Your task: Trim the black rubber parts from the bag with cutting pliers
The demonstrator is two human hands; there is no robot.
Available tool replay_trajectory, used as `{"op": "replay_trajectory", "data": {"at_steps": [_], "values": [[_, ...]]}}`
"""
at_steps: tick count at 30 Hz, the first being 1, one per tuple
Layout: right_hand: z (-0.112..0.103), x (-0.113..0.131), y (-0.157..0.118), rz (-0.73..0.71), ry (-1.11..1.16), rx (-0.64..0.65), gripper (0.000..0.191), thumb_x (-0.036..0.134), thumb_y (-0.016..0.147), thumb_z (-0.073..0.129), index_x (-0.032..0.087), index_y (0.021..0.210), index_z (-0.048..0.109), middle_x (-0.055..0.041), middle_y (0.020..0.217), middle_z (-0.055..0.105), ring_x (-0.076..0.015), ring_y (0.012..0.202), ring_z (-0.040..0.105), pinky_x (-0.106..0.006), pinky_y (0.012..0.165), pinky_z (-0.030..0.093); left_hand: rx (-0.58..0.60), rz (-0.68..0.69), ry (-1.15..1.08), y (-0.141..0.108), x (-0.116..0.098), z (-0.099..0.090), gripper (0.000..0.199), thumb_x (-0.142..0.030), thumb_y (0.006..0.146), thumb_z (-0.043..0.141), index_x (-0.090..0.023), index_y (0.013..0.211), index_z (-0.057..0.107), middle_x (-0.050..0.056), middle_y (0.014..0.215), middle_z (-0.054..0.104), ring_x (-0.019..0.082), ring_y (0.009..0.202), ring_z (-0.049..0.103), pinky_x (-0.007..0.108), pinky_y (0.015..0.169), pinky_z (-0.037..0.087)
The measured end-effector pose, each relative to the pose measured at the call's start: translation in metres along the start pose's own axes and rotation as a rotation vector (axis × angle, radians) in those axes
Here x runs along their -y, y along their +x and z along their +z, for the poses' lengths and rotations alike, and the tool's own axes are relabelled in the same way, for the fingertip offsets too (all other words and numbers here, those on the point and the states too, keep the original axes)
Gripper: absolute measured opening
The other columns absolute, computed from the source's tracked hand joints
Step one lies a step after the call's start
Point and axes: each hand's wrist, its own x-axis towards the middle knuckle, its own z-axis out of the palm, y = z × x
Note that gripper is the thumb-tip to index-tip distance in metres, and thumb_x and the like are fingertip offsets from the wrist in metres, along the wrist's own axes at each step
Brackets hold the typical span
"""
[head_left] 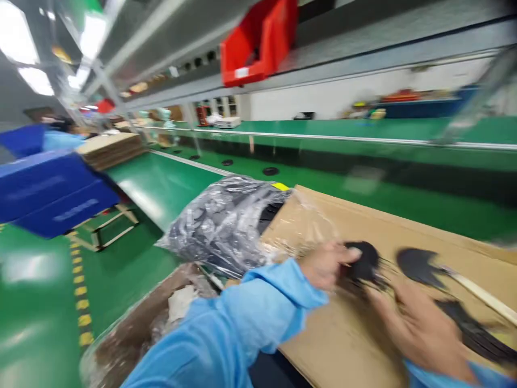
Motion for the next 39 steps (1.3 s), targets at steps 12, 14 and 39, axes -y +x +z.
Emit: {"op": "replay_trajectory", "data": {"at_steps": [12, 14, 39], "values": [[-0.017, 0.009, -0.004, 0.042, -0.291, 0.040, 0.038, 0.038, 0.100, 0.047, 0.012, 0.126, 0.056, -0.0122, 0.108, 0.062, -0.0238, 0.099, 0.060, -0.035, 0.086, 0.051, 0.037, -0.189, -0.272, -0.018, -0.017, -0.004, 0.025, -0.007, 0.081, 0.059, -0.014, 0.105, 0.059, 0.001, 0.076, 0.055, 0.006, 0.048, 0.036, 0.014, 0.038, 0.023], [-0.018, 0.009, -0.005, 0.037, -0.347, 0.059, 0.040, 0.039, 0.100, 0.045, 0.011, 0.124, 0.058, -0.0116, 0.103, 0.062, -0.0242, 0.095, 0.059, -0.035, 0.082, 0.050, 0.042, -0.194, -0.287, -0.019, -0.019, -0.003, 0.021, -0.007, 0.084, 0.054, -0.014, 0.104, 0.060, 0.002, 0.076, 0.055, 0.005, 0.046, 0.034, 0.014, 0.037, 0.022], [-0.021, 0.016, -0.003, 0.139, -0.438, 0.269, 0.038, 0.034, 0.094, 0.059, 0.016, 0.128, 0.058, -0.0095, 0.103, 0.061, -0.0231, 0.091, 0.058, -0.032, 0.083, 0.047, 0.006, -0.124, -0.016, -0.021, -0.020, 0.004, 0.028, -0.006, 0.080, 0.057, -0.013, 0.106, 0.063, 0.002, 0.077, 0.060, 0.004, 0.040, 0.030, 0.017, 0.036, 0.021]]}}
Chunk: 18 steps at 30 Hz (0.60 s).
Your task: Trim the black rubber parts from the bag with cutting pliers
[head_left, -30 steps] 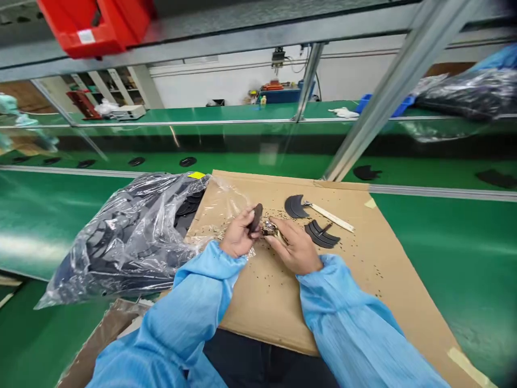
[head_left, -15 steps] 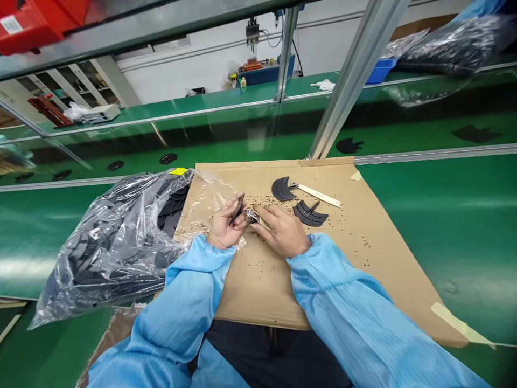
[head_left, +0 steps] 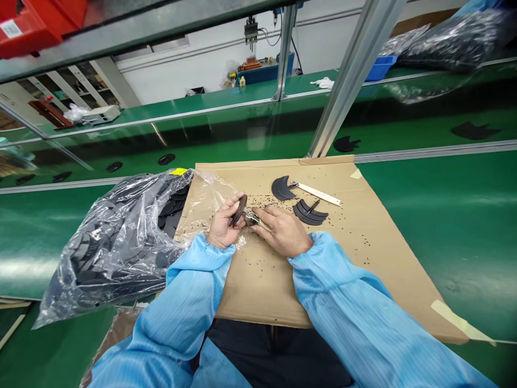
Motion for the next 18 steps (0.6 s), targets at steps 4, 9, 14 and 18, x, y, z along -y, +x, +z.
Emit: {"op": "replay_trajectory", "data": {"at_steps": [4, 9, 14, 18], "values": [[0.000, 0.001, -0.001, 0.031, 0.008, 0.020, 0.037, 0.035, 0.095, 0.057, 0.017, 0.128, 0.058, -0.0093, 0.103, 0.061, -0.0222, 0.092, 0.058, -0.030, 0.082, 0.047, -0.003, -0.004, 0.011, 0.000, 0.000, 0.001, 0.028, -0.006, 0.080, 0.057, -0.014, 0.106, 0.064, 0.002, 0.076, 0.060, 0.004, 0.040, 0.029, 0.017, 0.037, 0.022], [-0.006, 0.006, 0.001, 0.069, -0.083, 0.113, 0.033, 0.027, 0.094, 0.057, 0.018, 0.126, 0.059, -0.0077, 0.103, 0.061, -0.0215, 0.091, 0.057, -0.030, 0.080, 0.045, -0.036, 0.020, 0.041, 0.000, 0.002, 0.001, 0.029, -0.006, 0.079, 0.059, -0.012, 0.106, 0.064, 0.002, 0.073, 0.059, 0.003, 0.040, 0.030, 0.017, 0.037, 0.023], [-0.012, 0.010, 0.003, 0.116, -0.136, 0.187, 0.033, 0.027, 0.093, 0.059, 0.022, 0.126, 0.059, -0.0055, 0.101, 0.063, -0.0213, 0.086, 0.059, -0.028, 0.070, 0.044, -0.027, 0.038, 0.067, -0.001, 0.004, 0.002, 0.031, -0.008, 0.076, 0.064, -0.013, 0.106, 0.064, 0.002, 0.078, 0.061, 0.003, 0.041, 0.032, 0.016, 0.036, 0.025], [-0.003, 0.006, -0.003, 0.078, -0.066, 0.071, 0.034, 0.030, 0.095, 0.056, 0.021, 0.127, 0.059, -0.0061, 0.105, 0.064, -0.0205, 0.091, 0.060, -0.028, 0.073, 0.046, -0.062, 0.091, 0.019, 0.000, 0.005, 0.002, 0.031, -0.008, 0.076, 0.065, -0.015, 0.106, 0.063, 0.001, 0.078, 0.060, 0.004, 0.041, 0.034, 0.016, 0.036, 0.024]]}}
